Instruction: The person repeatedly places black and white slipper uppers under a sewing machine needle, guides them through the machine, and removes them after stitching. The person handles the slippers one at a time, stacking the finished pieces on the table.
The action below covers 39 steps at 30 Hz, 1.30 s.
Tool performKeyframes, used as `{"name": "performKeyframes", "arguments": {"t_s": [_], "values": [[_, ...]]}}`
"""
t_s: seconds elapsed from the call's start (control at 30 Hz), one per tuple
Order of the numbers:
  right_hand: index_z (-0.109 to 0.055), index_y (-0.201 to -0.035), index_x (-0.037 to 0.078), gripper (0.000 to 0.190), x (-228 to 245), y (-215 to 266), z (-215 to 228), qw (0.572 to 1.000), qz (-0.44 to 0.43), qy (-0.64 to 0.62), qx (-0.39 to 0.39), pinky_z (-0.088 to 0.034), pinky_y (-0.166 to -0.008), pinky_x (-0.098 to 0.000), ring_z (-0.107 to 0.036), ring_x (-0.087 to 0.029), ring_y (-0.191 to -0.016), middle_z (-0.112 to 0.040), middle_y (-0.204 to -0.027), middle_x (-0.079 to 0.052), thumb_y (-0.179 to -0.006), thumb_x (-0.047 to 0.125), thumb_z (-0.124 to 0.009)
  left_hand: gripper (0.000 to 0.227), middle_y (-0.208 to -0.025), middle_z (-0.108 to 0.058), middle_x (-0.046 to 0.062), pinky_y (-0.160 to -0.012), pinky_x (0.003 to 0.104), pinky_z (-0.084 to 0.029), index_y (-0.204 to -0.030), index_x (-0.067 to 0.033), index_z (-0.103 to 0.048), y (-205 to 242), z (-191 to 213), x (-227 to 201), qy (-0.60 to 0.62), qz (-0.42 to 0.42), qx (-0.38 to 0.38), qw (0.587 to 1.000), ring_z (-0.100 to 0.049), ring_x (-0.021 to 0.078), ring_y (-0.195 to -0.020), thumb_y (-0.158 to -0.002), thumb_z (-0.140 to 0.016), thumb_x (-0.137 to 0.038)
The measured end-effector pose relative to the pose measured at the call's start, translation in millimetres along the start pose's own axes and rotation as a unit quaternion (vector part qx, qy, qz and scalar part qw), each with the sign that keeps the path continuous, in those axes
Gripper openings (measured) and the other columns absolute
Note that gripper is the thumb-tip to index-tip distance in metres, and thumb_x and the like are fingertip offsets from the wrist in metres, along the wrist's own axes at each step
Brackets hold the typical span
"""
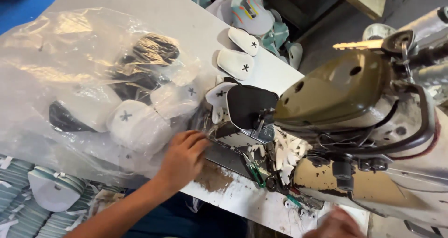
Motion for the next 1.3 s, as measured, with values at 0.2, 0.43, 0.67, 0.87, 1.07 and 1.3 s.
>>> {"name": "performKeyframes", "arguments": {"t_s": [0.2,0.43,0.67,0.87,1.07,1.3], "values": [[-0.069,-0.099,0.004,0.016,69.9,109.0,-174.7,0.951,0.002,0.16,0.265,-0.055,-0.088,-0.0325,-0.07,-0.018,-0.092,-0.072,-0.096,-0.007,-0.086,0.01,-0.077,0.046,-0.142,-0.058,0.017,-0.118,0.051,-0.034,-0.13,-0.0034,-0.06,-8.6,44.9,19.4,-0.293,-0.067,0.042,0.953,-0.048,0.0349,-0.141,-0.084,-0.063,-0.009],[-0.073,-0.107,0.006,0.025,168.4,167.1,-254.5,0.823,0.069,0.143,0.545,-0.054,-0.089,-0.0369,-0.07,-0.029,-0.102,-0.072,-0.109,-0.011,-0.087,0.02,-0.082,0.035,-0.155,-0.05,0.026,-0.1,0.062,-0.033,-0.119,-0.0056,-0.066,-62.8,25.3,59.6,-0.496,-0.073,0.027,0.865,-0.038,0.0466,-0.146,-0.084,-0.063,-0.011],[-0.069,-0.118,0.007,0.038,138.6,161.8,-234.9,0.877,-0.083,0.106,0.46,-0.056,-0.092,-0.033,-0.071,-0.021,-0.102,-0.071,-0.116,-0.007,-0.085,0.024,-0.079,0.016,-0.129,-0.067,0.014,-0.103,0.046,-0.039,-0.102,-0.0017,-0.073,-10.6,71.4,-36.7,-0.081,-0.005,-0.122,0.989,-0.054,0.0312,-0.12,-0.092,-0.071,-0.014],[-0.061,-0.135,0.007,0.054,97.3,168.2,-216.7,0.835,-0.413,-0.203,0.301,-0.051,-0.094,-0.031,-0.068,-0.015,-0.105,-0.07,-0.123,-0.007,-0.098,0.044,-0.045,0.034,-0.11,-0.076,0.007,-0.091,0.027,-0.051,-0.122,-0.0009,-0.074,101.2,2.4,-32.5,0.501,0.423,0.031,0.754,-0.067,0.0147,-0.101,-0.094,-0.064,-0.019],[-0.067,-0.126,-0.003,0.043,134.2,161.6,-224.9,0.844,-0.322,-0.128,0.408,-0.053,-0.081,-0.0264,-0.066,-0.009,-0.093,-0.075,-0.108,-0.007,-0.1,0.032,-0.062,0.051,-0.126,-0.067,-0.005,-0.098,0.024,-0.045,-0.139,-0.0171,-0.056,97.1,18.3,-45.9,0.478,0.388,0.022,0.788,-0.062,0.0047,-0.113,-0.088,-0.061,-0.013],[-0.064,-0.117,0.004,0.035,176.7,152.7,-216.6,0.896,-0.228,-0.057,0.377,-0.053,-0.065,-0.0251,-0.063,-0.007,-0.075,-0.07,-0.088,-0.003,-0.087,0.015,-0.079,0.028,-0.111,-0.074,0.007,-0.088,0.029,-0.053,-0.12,0.0004,-0.073,97.2,-2.9,-38.0,0.517,0.374,0.119,0.761,-0.066,0.0132,-0.1,-0.092,-0.069,-0.003]]}}
Point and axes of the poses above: each hand's wrist, its own y-axis away from the middle knuckle, its own z-axis out of the back of the hand, x = y × z, the point moved 7 cm from there along -y, towards the middle knuckle
